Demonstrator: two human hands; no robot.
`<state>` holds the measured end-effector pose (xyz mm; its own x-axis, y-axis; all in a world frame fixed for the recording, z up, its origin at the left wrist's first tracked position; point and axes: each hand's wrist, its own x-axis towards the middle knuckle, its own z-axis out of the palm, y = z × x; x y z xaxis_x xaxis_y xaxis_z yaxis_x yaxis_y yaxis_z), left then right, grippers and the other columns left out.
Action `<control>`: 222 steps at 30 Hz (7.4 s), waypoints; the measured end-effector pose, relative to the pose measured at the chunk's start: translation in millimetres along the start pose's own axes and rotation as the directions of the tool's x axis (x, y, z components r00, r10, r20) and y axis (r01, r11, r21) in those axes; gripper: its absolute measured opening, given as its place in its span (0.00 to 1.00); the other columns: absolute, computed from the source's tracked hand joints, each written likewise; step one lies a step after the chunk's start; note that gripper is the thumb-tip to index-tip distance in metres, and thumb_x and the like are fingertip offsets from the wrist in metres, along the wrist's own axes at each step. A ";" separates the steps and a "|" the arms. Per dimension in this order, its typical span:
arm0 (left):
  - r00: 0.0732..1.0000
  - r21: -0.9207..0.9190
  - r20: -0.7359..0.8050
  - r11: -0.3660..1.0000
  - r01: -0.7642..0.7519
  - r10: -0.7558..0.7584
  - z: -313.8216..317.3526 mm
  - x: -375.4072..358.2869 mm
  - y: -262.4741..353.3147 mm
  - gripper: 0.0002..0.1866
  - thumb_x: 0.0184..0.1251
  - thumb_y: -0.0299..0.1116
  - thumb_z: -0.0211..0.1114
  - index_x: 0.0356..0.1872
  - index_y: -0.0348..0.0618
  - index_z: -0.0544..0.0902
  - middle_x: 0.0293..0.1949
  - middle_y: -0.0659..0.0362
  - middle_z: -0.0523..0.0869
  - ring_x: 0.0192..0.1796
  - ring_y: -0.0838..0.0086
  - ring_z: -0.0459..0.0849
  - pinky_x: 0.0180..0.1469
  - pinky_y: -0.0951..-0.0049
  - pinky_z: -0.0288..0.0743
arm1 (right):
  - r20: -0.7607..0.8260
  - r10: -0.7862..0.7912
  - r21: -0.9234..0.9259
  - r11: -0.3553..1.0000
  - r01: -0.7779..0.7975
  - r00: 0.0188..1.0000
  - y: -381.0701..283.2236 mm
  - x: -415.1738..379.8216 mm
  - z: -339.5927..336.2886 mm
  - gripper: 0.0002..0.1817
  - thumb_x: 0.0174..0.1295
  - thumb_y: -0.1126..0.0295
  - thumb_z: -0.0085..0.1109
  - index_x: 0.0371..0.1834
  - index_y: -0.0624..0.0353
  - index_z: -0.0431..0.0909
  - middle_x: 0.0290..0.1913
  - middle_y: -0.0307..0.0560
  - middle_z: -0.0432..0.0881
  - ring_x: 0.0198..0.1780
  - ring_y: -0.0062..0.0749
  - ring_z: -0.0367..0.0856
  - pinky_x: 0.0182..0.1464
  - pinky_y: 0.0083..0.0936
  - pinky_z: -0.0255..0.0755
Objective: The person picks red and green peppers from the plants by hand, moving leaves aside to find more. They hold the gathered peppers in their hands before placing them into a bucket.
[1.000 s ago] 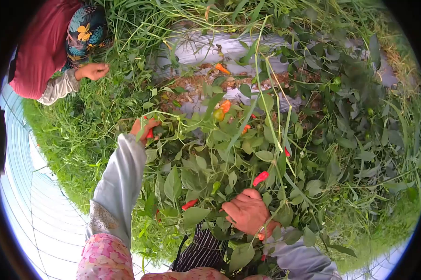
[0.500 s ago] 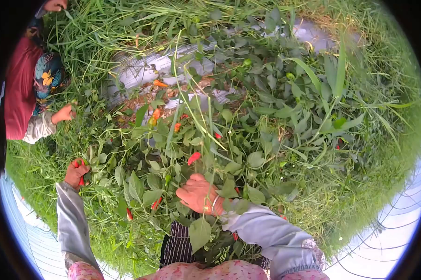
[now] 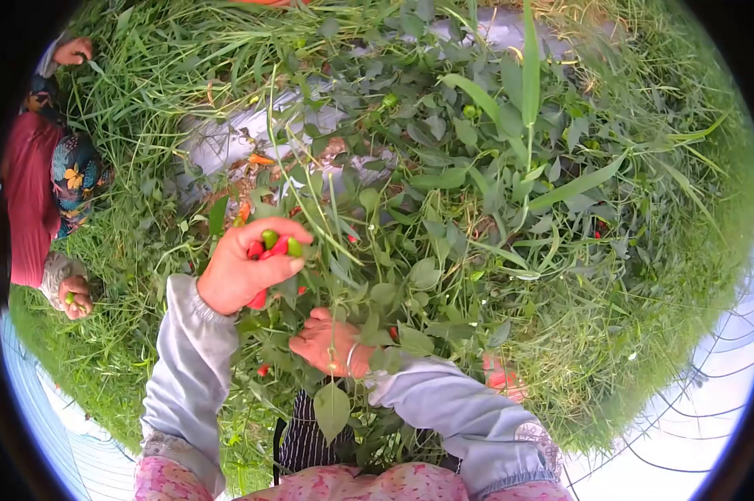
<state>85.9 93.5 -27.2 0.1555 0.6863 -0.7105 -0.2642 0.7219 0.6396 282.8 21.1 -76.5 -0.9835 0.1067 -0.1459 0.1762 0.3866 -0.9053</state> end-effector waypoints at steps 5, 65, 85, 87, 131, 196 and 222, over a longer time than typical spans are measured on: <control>0.995 -0.033 0.050 0.996 -0.085 0.086 46.1 20.1 14.6 0.11 0.55 0.23 0.66 0.41 0.41 0.79 0.30 0.70 0.77 0.30 0.89 0.70 0.31 0.87 0.65 | -0.244 0.126 0.263 0.963 -0.059 0.962 -9.9 5.4 -29.0 0.13 0.46 0.70 0.58 0.37 0.57 0.72 0.30 0.46 0.77 0.39 0.38 0.77 0.47 0.33 0.65; 0.977 0.138 0.072 0.972 0.190 -0.201 74.8 98.5 -108.0 0.15 0.50 0.35 0.67 0.39 0.42 0.79 0.27 0.56 0.79 0.22 0.71 0.78 0.21 0.71 0.73 | -0.355 0.694 -0.660 0.289 -0.694 0.627 155.8 85.2 -241.8 0.10 0.55 0.65 0.49 0.32 0.55 0.80 0.38 0.50 0.83 0.43 0.43 0.81 0.45 0.40 0.72; 0.999 -0.732 -0.015 0.681 0.008 -0.028 45.9 122.4 -59.0 0.31 0.55 0.28 0.64 0.62 0.55 0.65 0.37 0.63 0.79 0.28 0.72 0.79 0.21 0.71 0.74 | 0.000 0.807 0.439 0.530 -0.725 0.590 135.6 -30.9 -194.8 0.12 0.58 0.64 0.51 0.38 0.58 0.78 0.26 0.41 0.82 0.26 0.28 0.79 0.35 0.24 0.73; 1.000 -0.753 0.011 0.658 0.001 0.011 47.1 122.9 -52.7 0.29 0.54 0.28 0.65 0.60 0.54 0.69 0.38 0.60 0.80 0.27 0.69 0.80 0.19 0.71 0.73 | 0.044 0.819 0.343 0.525 -0.779 0.572 131.8 -41.7 -196.5 0.13 0.58 0.62 0.48 0.42 0.55 0.77 0.29 0.44 0.83 0.31 0.35 0.81 0.39 0.29 0.73; 0.942 0.512 0.025 0.805 -0.300 0.335 72.7 82.4 -98.5 0.10 0.57 0.35 0.61 0.39 0.46 0.80 0.38 0.55 0.82 0.35 0.69 0.81 0.33 0.73 0.72 | 0.400 0.256 0.282 0.879 -0.384 0.880 -38.2 -7.1 -182.8 0.16 0.56 0.56 0.55 0.22 0.58 0.72 0.20 0.50 0.75 0.24 0.49 0.75 0.27 0.40 0.68; 0.960 0.200 0.046 0.939 -0.281 0.277 149.1 90.5 -183.7 0.24 0.47 0.35 0.59 0.50 0.45 0.76 0.41 0.41 0.78 0.44 0.48 0.77 0.47 0.56 0.71 | -0.123 0.874 -0.445 0.375 -0.813 0.470 332.0 73.2 -0.4 0.11 0.56 0.65 0.53 0.38 0.56 0.81 0.37 0.52 0.82 0.39 0.43 0.80 0.41 0.36 0.75; 0.988 0.336 0.105 0.931 -0.146 0.117 134.3 93.3 -166.2 0.16 0.52 0.39 0.59 0.37 0.37 0.76 0.34 0.49 0.78 0.36 0.57 0.78 0.32 0.59 0.74 | -0.224 0.766 -0.020 0.615 -0.789 0.603 424.2 24.1 -10.4 0.11 0.53 0.64 0.54 0.38 0.55 0.78 0.34 0.49 0.80 0.36 0.37 0.78 0.41 0.31 0.72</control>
<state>272.1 49.5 -160.4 0.2225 0.7718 -0.5957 0.0509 0.6010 0.7976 334.2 197.2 -459.9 -0.4488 0.5653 -0.6921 0.8846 0.1714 -0.4336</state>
